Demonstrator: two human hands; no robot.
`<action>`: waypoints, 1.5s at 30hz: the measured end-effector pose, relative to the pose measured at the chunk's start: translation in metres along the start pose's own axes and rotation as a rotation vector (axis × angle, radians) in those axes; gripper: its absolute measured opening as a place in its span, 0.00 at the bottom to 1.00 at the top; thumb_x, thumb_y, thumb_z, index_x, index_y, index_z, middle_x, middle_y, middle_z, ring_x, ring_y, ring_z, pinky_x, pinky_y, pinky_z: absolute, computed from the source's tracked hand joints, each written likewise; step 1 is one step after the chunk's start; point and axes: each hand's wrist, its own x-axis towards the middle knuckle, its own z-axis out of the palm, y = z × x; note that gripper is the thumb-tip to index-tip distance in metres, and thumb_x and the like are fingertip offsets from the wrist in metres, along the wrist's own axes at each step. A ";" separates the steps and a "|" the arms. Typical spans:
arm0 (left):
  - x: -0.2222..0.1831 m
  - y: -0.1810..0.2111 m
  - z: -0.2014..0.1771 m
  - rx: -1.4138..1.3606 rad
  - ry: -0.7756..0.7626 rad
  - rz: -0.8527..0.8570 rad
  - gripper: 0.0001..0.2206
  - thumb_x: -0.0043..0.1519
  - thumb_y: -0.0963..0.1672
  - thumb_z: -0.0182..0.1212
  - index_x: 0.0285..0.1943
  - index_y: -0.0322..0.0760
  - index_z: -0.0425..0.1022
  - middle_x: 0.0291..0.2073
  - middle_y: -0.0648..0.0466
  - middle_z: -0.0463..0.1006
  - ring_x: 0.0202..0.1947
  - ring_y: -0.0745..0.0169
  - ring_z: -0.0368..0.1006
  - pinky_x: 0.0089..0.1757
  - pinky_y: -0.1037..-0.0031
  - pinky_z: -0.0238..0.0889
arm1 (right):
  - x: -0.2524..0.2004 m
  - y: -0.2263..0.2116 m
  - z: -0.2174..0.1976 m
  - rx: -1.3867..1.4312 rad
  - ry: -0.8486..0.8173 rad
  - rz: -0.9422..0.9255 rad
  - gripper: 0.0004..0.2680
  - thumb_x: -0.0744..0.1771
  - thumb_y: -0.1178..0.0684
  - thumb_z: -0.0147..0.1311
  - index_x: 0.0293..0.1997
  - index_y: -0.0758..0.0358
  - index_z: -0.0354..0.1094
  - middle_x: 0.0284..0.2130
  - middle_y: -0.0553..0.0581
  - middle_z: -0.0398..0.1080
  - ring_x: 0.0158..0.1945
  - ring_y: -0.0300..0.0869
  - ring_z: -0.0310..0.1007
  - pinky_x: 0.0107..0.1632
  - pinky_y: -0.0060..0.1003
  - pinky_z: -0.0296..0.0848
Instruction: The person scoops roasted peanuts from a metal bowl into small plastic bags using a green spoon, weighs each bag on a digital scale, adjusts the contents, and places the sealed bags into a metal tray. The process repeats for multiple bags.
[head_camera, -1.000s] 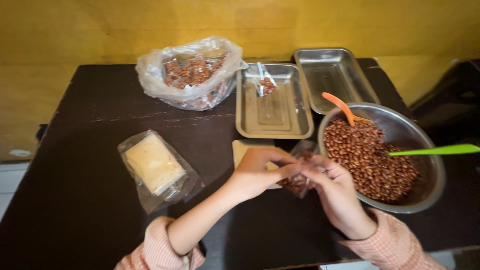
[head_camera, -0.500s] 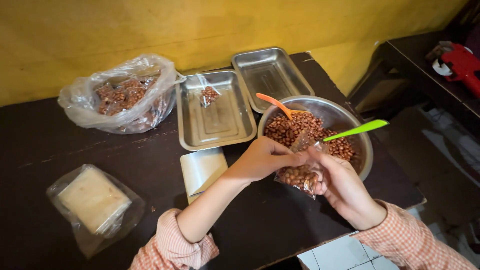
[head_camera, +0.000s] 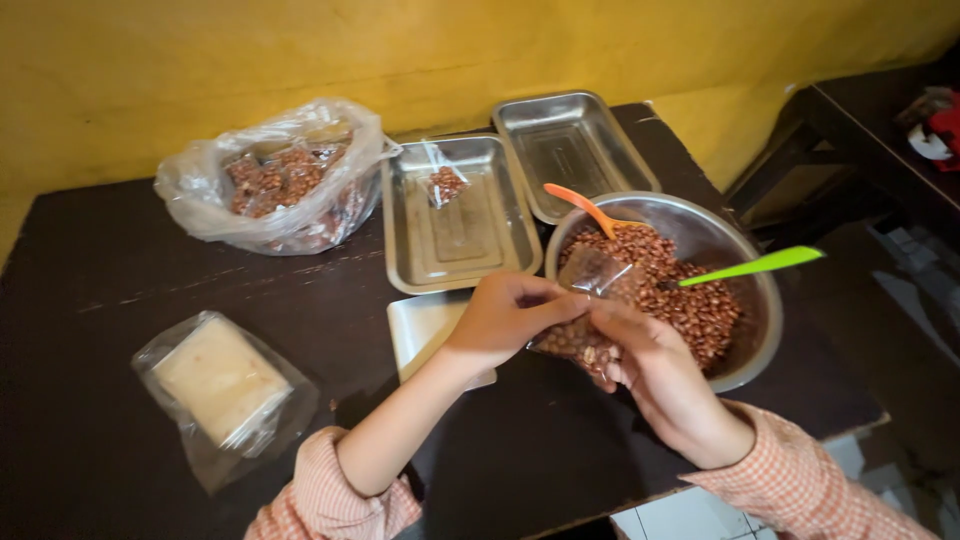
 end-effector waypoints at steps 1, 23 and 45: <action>-0.007 0.000 -0.006 0.002 0.012 -0.005 0.11 0.51 0.50 0.59 0.31 0.44 0.81 0.22 0.62 0.78 0.26 0.83 0.66 0.29 0.86 0.54 | 0.002 0.006 0.005 -0.002 -0.011 0.005 0.10 0.64 0.58 0.44 0.42 0.72 0.68 0.14 0.54 0.57 0.14 0.36 0.52 0.16 0.29 0.52; -0.097 -0.068 -0.052 0.147 0.630 0.317 0.01 0.50 0.41 0.66 0.27 0.41 0.79 0.21 0.57 0.77 0.19 0.69 0.67 0.23 0.83 0.61 | 0.062 0.103 0.060 -0.505 -0.266 -0.676 0.02 0.59 0.59 0.59 0.27 0.65 0.74 0.23 0.56 0.71 0.26 0.37 0.68 0.29 0.28 0.69; -0.094 -0.069 -0.047 0.025 0.528 0.121 0.02 0.49 0.41 0.66 0.29 0.40 0.80 0.23 0.54 0.78 0.25 0.68 0.71 0.27 0.81 0.62 | 0.047 0.092 0.067 -0.289 -0.240 -0.417 0.04 0.58 0.64 0.58 0.32 0.73 0.73 0.22 0.62 0.71 0.25 0.39 0.68 0.29 0.30 0.67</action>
